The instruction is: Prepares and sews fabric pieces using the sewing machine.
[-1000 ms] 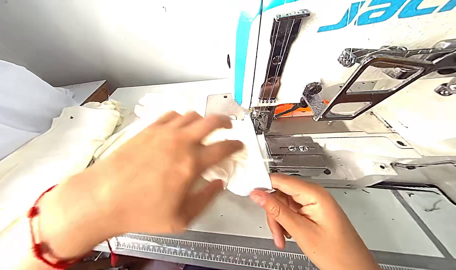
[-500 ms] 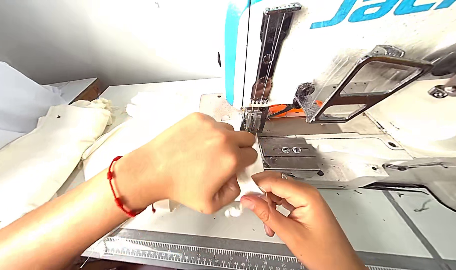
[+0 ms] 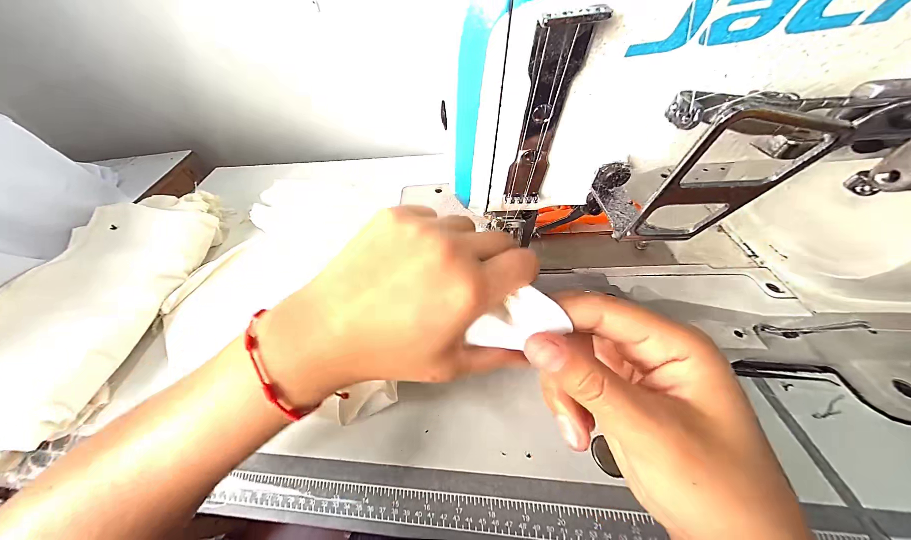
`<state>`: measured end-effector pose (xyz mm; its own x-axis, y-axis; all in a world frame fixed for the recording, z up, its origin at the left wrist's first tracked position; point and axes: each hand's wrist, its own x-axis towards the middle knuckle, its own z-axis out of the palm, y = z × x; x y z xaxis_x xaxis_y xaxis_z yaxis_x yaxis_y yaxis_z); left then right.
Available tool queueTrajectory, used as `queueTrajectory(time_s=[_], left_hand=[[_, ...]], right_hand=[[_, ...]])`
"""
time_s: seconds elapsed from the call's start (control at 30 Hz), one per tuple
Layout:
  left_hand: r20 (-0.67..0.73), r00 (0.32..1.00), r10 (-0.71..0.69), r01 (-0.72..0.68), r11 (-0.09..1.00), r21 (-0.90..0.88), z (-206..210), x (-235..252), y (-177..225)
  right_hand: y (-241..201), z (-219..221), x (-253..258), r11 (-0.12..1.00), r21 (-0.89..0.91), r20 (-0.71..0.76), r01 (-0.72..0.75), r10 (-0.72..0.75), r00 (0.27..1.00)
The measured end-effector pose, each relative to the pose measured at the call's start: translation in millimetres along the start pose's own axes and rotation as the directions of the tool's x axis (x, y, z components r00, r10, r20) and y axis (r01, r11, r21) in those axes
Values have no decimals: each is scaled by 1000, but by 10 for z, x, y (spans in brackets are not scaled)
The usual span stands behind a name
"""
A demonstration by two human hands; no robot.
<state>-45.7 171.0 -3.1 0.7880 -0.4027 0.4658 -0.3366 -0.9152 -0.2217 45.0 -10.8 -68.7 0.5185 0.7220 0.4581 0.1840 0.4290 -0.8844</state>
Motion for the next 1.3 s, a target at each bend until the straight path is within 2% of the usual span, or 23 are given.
queueTrajectory(time_s=[0.1, 0.17, 0.33, 0.53, 0.77, 1.03, 1.13, 1.23, 1.27, 1.3], left_hand=[[-15, 1000, -23, 25, 992, 123, 137, -169, 132], [-39, 999, -37, 45, 972, 231, 176, -297, 279], [-57, 995, -86, 100, 942, 321, 268, -367, 366], [-30, 993, -114, 117, 948, 295, 285, -230, 179], [-44, 992, -120, 128, 943, 306, 293, -231, 187], [21, 990, -141, 126, 933, 337, 334, -140, 2], [5, 989, -147, 136, 931, 338, 369, -123, 6], [-15, 988, -154, 150, 931, 333, 407, -123, 29], [-26, 987, -158, 158, 933, 324, 416, -131, 32], [-33, 985, -167, 169, 935, 311, 417, -138, 35]], right_hand=[[35, 26, -207, 966, -239, 4, 97, -99, 995], [102, 38, -379, 939, -329, 19, 98, -97, 995], [223, 59, -458, 918, -383, -14, 100, -114, 993], [315, 20, -227, 889, -441, -79, 124, -176, 981], [265, 14, -244, 878, -467, -56, 108, -151, 987], [402, 24, -53, 833, -550, -144, 69, -175, 974], [372, 15, -62, 812, -581, -117, 52, -147, 982], [258, -109, -34, 759, -647, -66, 69, -145, 987], [192, -186, 13, 701, -708, -59, 87, -182, 982], [113, -280, 89, 598, -795, -46, 103, -229, 972]])
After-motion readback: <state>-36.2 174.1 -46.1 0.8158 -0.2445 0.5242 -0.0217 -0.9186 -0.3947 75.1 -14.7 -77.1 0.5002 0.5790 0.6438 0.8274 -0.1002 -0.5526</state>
